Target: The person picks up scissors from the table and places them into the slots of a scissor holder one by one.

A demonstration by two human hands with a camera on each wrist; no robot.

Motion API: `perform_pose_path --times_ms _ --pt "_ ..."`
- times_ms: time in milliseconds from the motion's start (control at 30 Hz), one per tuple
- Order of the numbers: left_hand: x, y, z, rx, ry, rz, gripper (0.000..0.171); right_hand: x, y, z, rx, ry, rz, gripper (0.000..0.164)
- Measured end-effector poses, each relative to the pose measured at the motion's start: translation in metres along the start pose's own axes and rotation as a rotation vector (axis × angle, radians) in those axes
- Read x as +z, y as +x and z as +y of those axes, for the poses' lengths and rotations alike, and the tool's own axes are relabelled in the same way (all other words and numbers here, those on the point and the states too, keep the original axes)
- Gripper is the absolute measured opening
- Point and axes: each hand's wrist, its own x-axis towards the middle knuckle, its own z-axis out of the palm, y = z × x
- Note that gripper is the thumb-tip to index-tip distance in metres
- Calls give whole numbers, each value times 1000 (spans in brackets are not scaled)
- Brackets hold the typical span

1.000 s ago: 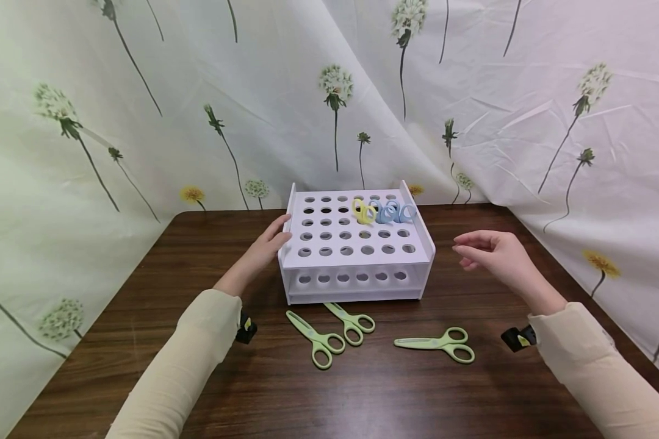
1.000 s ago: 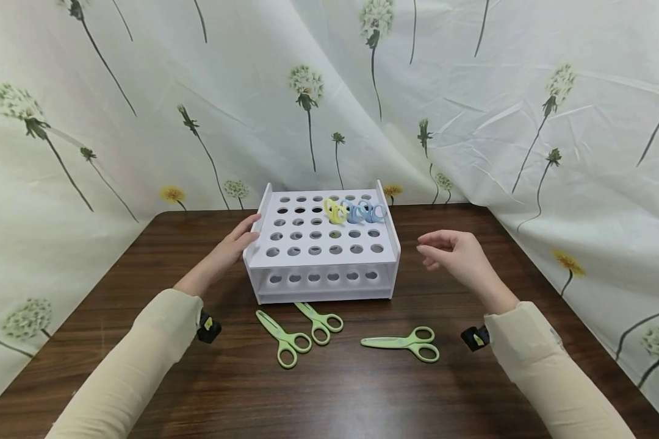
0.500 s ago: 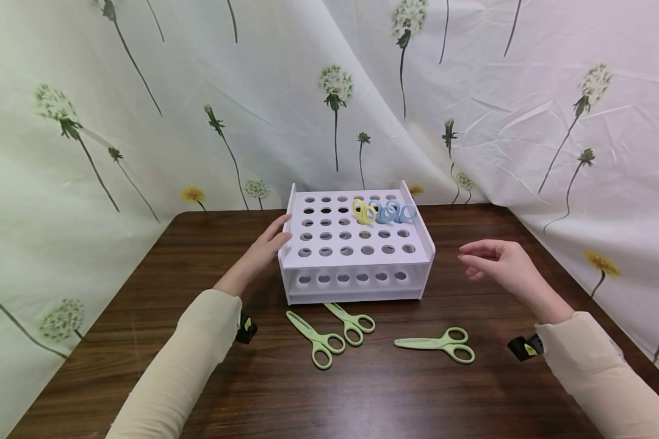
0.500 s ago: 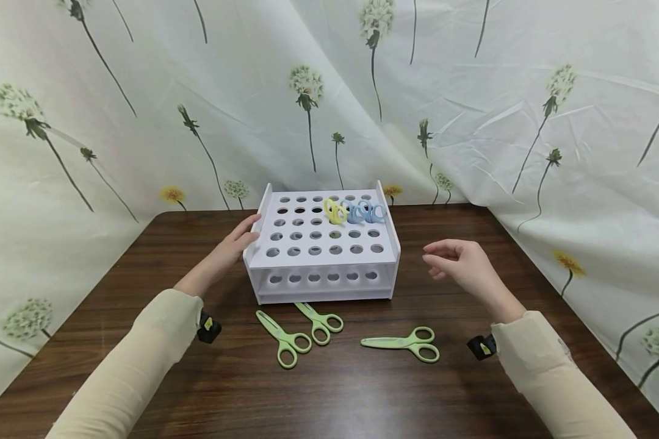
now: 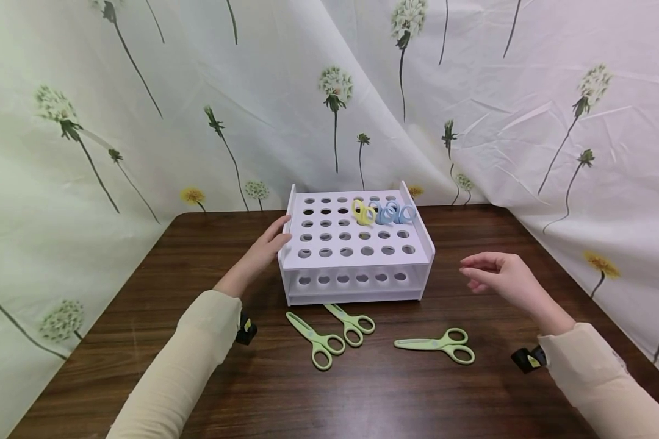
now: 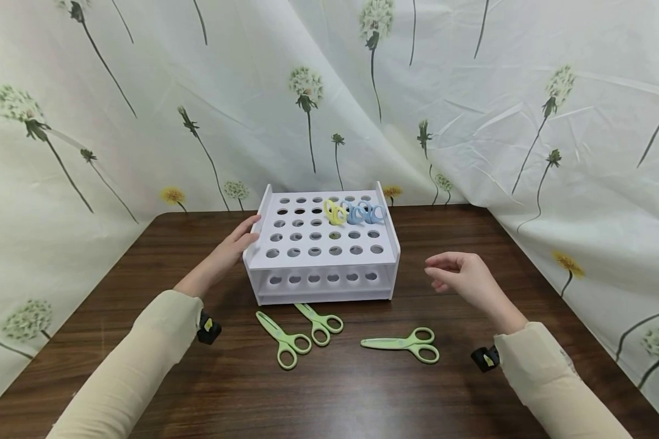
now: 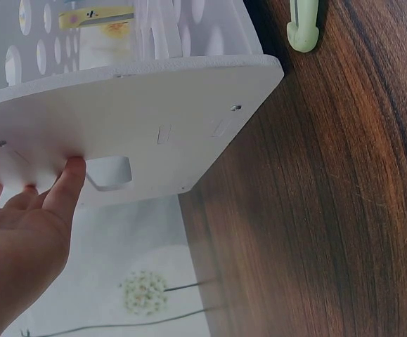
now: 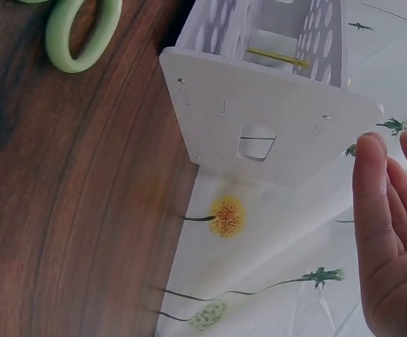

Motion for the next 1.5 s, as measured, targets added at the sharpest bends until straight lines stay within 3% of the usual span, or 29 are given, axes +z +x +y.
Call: perform_pose_path --times_ms 933,1233,1500 --pt "-1 0 1 2 25 3 54 3 -12 31 33 -19 -48 36" --pt "-1 1 -1 -8 37 8 54 6 -15 40 75 -12 -105 38" --pt "-1 0 0 -15 44 11 54 11 -16 50 56 -17 -177 33"
